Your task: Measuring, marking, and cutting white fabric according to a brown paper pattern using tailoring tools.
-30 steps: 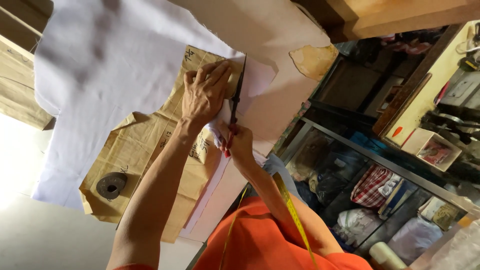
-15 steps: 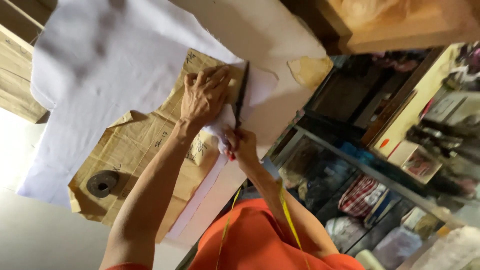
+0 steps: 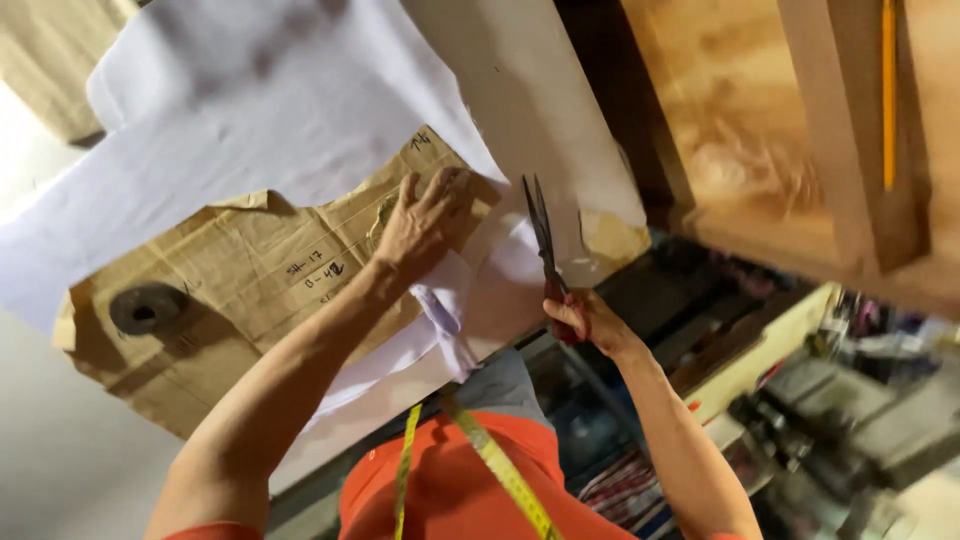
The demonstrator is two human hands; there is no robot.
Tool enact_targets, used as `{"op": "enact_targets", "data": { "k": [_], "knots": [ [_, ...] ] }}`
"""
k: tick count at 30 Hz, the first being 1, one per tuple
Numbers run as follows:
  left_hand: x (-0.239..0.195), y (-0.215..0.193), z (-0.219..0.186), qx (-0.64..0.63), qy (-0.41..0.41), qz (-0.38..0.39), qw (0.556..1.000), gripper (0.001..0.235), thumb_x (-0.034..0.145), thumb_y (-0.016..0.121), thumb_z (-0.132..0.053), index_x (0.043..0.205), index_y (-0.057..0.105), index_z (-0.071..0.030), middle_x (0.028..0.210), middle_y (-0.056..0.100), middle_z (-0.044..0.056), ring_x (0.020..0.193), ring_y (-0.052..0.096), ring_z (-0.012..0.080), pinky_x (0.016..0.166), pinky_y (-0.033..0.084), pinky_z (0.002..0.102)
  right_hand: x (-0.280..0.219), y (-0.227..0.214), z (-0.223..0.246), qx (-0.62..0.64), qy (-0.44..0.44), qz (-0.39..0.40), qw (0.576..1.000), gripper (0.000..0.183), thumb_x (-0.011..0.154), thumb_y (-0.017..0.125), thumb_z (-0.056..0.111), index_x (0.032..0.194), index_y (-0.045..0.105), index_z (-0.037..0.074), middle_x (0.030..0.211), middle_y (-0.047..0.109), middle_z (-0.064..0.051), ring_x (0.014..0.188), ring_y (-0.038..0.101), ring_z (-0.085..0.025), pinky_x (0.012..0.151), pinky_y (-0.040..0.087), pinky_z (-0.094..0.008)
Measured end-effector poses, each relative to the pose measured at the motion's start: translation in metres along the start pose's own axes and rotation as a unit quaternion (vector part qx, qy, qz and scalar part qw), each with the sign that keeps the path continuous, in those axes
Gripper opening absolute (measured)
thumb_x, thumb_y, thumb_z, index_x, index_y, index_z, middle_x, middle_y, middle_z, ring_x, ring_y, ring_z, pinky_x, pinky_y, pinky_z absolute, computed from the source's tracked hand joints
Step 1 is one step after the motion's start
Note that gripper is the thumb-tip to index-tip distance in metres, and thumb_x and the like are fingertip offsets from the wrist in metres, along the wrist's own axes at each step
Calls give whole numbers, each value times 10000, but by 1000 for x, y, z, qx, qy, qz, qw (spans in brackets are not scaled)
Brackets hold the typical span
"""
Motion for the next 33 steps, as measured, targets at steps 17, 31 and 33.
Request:
{"op": "enact_targets", "data": {
  "k": [17,31,33],
  "knots": [
    [-39,34,-5,28,-238,-2,971,611,907,765,-342,1459,592,-146,1624,382,193,1501,347,358,1173,228,593,50,-64,20,-178,86,111,974,395,823,901,309,765,608,50,499,625,-104,419,594,-154,405,474,-233],
    [-46,48,1,-51,-271,60,959,727,922,744,-366,1551,473,-124,1670,310,162,1546,244,329,1196,179,590,51,-61,30,-246,44,53,967,431,808,919,352,653,603,102,449,578,-58,440,591,-127,480,457,-213],
    [-46,49,1,-55,-269,66,959,716,937,733,-366,1556,468,-123,1672,304,166,1550,230,331,1195,170,589,51,-61,30,-251,42,48,966,442,813,913,372,633,595,123,440,579,-47,433,599,-121,475,460,-210]
  ]
}}
Point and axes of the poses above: each hand's wrist, its own x-axis towards the middle knuckle, its own y-axis out of the palm, z = x × y, the point moved 7 cm from there along x, towards the middle knuckle
